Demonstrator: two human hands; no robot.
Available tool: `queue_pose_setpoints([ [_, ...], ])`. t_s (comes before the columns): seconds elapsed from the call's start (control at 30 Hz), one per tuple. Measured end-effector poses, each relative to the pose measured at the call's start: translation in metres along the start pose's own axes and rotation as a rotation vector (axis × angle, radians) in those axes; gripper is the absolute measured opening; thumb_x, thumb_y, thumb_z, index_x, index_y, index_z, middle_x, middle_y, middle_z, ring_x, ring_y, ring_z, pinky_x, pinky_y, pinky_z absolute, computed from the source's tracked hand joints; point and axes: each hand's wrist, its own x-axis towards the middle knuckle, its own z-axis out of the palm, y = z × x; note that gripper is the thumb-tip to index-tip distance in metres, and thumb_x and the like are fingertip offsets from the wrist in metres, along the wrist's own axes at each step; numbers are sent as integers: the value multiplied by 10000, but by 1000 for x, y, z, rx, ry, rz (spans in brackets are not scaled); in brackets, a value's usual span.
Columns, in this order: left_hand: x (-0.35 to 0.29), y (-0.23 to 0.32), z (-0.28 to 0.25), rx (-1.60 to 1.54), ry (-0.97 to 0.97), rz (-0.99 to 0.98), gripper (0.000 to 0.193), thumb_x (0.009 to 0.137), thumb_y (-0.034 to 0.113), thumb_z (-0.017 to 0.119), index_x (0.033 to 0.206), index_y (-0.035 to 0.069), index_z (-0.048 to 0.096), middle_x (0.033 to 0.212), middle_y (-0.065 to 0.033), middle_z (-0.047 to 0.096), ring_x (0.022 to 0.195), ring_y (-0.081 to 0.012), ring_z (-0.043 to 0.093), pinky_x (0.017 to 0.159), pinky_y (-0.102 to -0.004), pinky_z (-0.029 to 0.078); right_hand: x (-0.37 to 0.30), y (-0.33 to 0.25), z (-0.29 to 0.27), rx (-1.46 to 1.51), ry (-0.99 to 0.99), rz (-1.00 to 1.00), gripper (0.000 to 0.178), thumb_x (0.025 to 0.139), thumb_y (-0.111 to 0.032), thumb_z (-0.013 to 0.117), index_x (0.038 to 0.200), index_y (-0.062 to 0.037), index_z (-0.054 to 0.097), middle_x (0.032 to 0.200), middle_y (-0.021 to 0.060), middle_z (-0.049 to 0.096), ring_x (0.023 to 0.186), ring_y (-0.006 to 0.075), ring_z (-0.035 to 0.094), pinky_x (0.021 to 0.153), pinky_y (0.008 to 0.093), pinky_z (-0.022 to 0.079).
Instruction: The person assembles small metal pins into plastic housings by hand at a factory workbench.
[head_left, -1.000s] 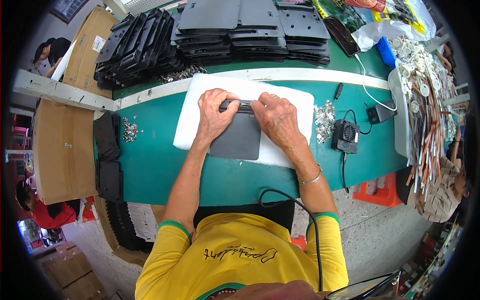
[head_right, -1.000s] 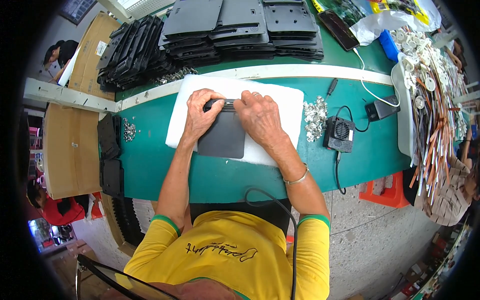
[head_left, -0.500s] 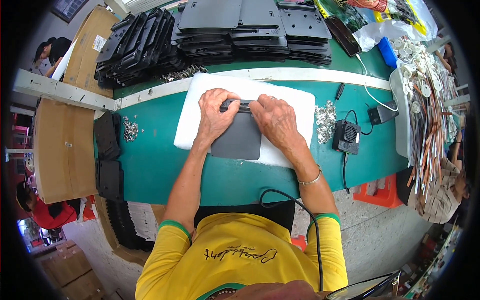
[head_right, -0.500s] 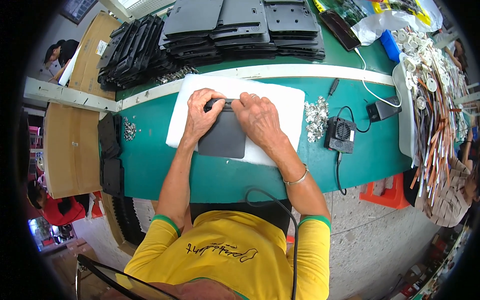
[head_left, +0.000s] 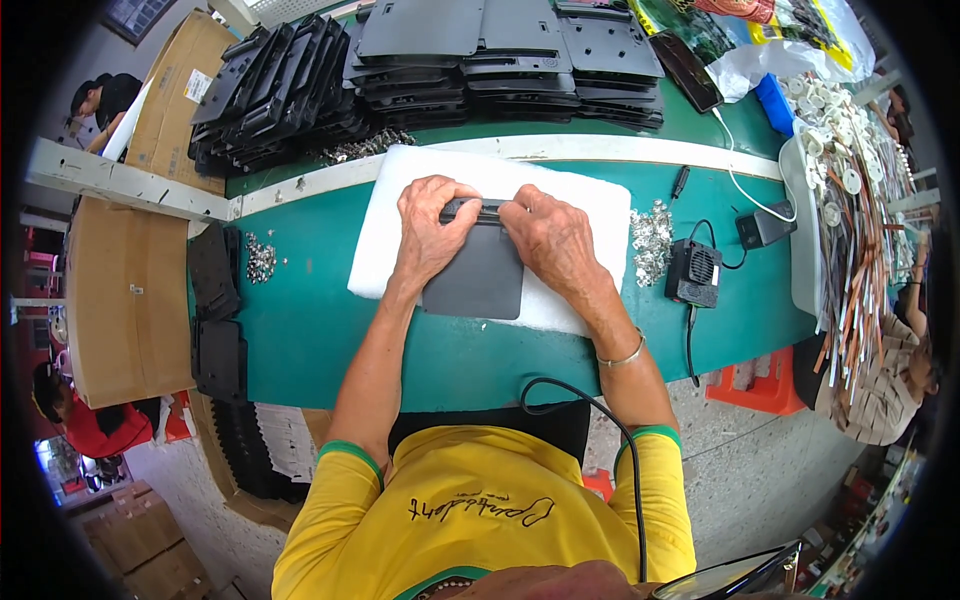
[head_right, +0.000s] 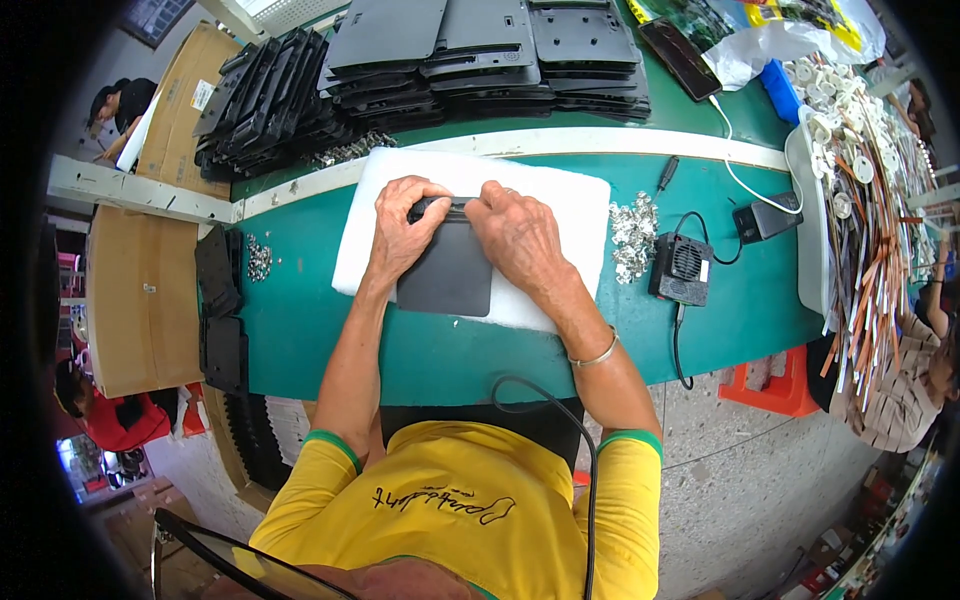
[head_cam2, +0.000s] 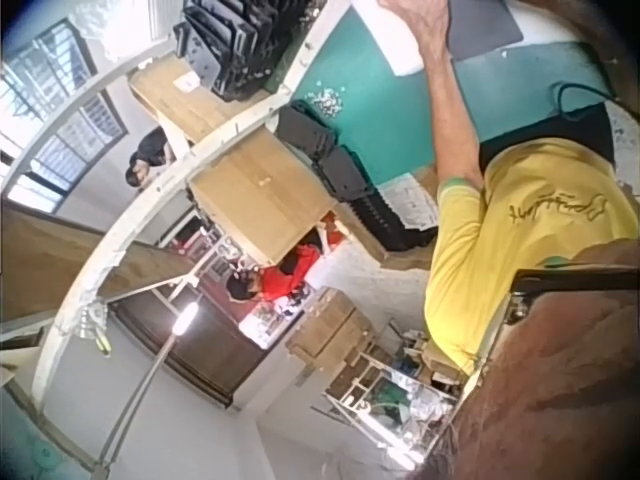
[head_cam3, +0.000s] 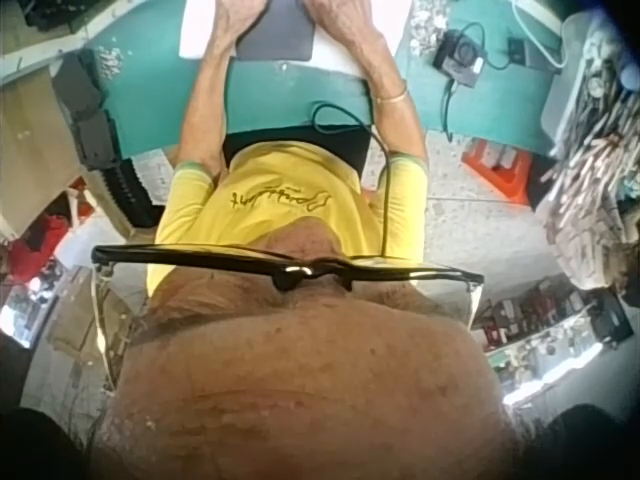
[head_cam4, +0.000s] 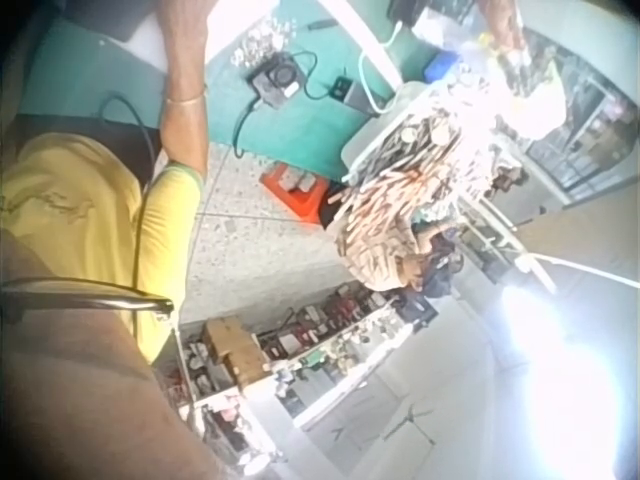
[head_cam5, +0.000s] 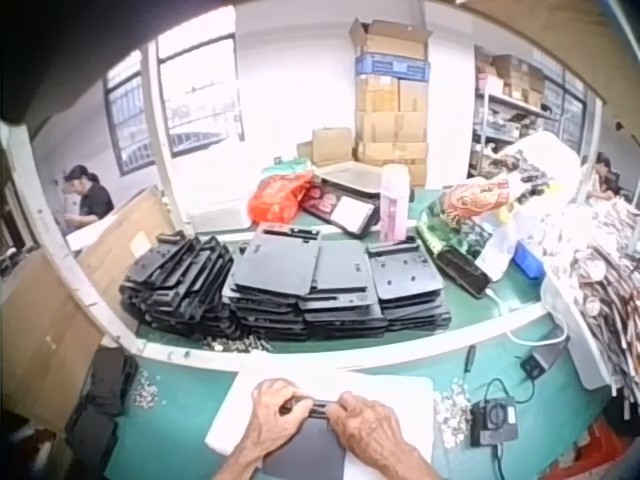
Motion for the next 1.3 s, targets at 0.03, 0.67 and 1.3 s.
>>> queue_pose_setpoints([
  [0.03, 0, 0, 0, 0, 0, 1, 119, 788, 178, 674, 859, 87, 701, 934, -49, 634, 1024, -231, 535, 1011, -424, 291, 1, 0, -1, 13, -4, 3, 58, 789, -75, 637, 768, -73, 584, 768, 63, 538, 669, 231, 615, 567, 356, 509],
  [0.67, 0, -2, 2, -6, 26, 0, 124, 796, 206, 682, 842, 92, 697, 910, -30, 643, 1012, -224, 540, 1004, -425, 293, 0, 0, -1, 50, -13, 34, 71, 807, -91, 653, 772, -63, 599, 787, 65, 559, 668, 252, 612, 573, 360, 510],
  [1.3, 0, -1, 3, 0, 37, 13, 147, 812, 226, 685, 848, 85, 698, 918, -46, 636, 1011, -233, 536, 1000, -430, 293, -1, 0, 1, 52, -21, 49, 45, 807, -68, 643, 780, -60, 608, 808, 68, 575, 664, 247, 620, 572, 360, 514],
])
